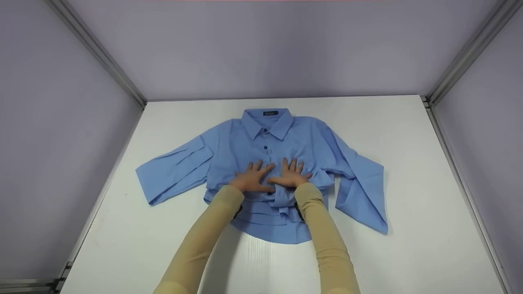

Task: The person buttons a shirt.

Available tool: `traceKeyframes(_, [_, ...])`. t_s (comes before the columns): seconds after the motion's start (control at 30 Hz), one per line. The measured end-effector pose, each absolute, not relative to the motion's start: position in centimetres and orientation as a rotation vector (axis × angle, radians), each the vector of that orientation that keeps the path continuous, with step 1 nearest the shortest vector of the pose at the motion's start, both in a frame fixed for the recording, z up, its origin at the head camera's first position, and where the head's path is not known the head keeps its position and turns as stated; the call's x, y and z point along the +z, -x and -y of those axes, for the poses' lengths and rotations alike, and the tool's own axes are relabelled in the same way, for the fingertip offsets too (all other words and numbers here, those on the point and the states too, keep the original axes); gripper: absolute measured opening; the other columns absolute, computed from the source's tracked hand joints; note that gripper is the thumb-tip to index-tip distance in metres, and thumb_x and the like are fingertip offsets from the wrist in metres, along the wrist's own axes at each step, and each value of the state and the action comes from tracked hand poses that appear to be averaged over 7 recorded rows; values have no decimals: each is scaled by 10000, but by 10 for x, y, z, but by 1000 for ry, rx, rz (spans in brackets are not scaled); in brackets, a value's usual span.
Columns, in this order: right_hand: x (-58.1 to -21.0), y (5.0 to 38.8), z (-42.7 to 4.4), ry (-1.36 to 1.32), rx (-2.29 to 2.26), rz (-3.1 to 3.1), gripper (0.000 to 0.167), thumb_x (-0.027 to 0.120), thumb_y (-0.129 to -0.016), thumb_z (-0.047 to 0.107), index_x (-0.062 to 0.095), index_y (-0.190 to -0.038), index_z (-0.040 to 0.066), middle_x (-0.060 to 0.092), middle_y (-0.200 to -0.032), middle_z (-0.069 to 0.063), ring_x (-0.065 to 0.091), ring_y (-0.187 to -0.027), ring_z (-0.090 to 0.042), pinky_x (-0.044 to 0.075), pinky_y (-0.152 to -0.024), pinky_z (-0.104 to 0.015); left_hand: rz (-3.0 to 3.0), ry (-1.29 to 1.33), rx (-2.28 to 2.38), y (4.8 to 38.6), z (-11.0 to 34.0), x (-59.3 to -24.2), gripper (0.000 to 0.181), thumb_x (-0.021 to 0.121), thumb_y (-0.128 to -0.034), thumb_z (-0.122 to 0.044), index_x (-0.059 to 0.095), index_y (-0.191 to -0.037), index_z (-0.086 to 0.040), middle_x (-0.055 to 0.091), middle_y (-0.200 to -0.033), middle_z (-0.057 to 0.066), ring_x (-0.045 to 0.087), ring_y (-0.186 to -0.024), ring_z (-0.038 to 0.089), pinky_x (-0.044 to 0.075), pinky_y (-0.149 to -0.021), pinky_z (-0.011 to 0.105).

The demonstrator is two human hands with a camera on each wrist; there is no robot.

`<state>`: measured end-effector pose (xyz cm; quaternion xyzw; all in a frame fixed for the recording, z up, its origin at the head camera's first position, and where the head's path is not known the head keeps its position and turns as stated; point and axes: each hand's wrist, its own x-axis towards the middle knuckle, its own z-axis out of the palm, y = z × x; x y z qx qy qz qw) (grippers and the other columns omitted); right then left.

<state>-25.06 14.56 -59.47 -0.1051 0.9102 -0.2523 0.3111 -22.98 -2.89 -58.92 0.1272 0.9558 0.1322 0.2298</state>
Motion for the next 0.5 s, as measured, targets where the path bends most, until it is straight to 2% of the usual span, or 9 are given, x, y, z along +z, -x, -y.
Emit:
traceKeyframes(0.13, [-595,244,-160,263,-945,-2331,951,407,-821,614,-72,-1399,31,-144,-1415,-248,-240,-1224,-426,-104,-908,-633,-2647,-375,269,224,18,-592,801,590,-693,-625,183,-1364,-462,54,-1472,61,-11,-1294,399,157,-813,728])
traceKeyframes(0.2, [-593,238,-168,273,-1088,-2300,855,418,-869,523,-9,-1402,9,-48,-1432,-240,-144,-1269,-405,-45,-967,-581,-2650,-371,213,222,14,-593,783,591,-699,-617,198,-1359,-466,41,-1473,57,-23,-1295,395,173,-815,722])
traceKeyframes(0.27, [-589,227,-176,279,-1202,-2333,757,444,-894,437,99,-1397,-12,82,-1427,-244,14,-1291,-399,65,-1002,-534,-2646,-363,173,219,11,-593,781,590,-698,-620,202,-1358,-465,34,-1474,53,-24,-1297,390,194,-818,712])
traceKeyframes(0.4, [-576,199,-192,232,-1392,-2592,508,505,-903,242,371,-1286,-63,392,-1269,-284,403,-1132,-399,330,-905,-490,-2643,-359,183,217,15,-592,781,607,-690,-611,231,-1356,-455,47,-1472,61,-14,-1298,391,216,-804,711])
traceKeyframes(0.5, [-567,179,-215,85,-1394,-2875,370,549,-867,147,504,-1141,-98,525,-1085,-289,531,-944,-382,411,-790,-469,-2637,-351,235,216,24,-592,772,629,-688,-584,259,-1352,-444,44,-1471,76,-19,-1295,397,207,-787,724])
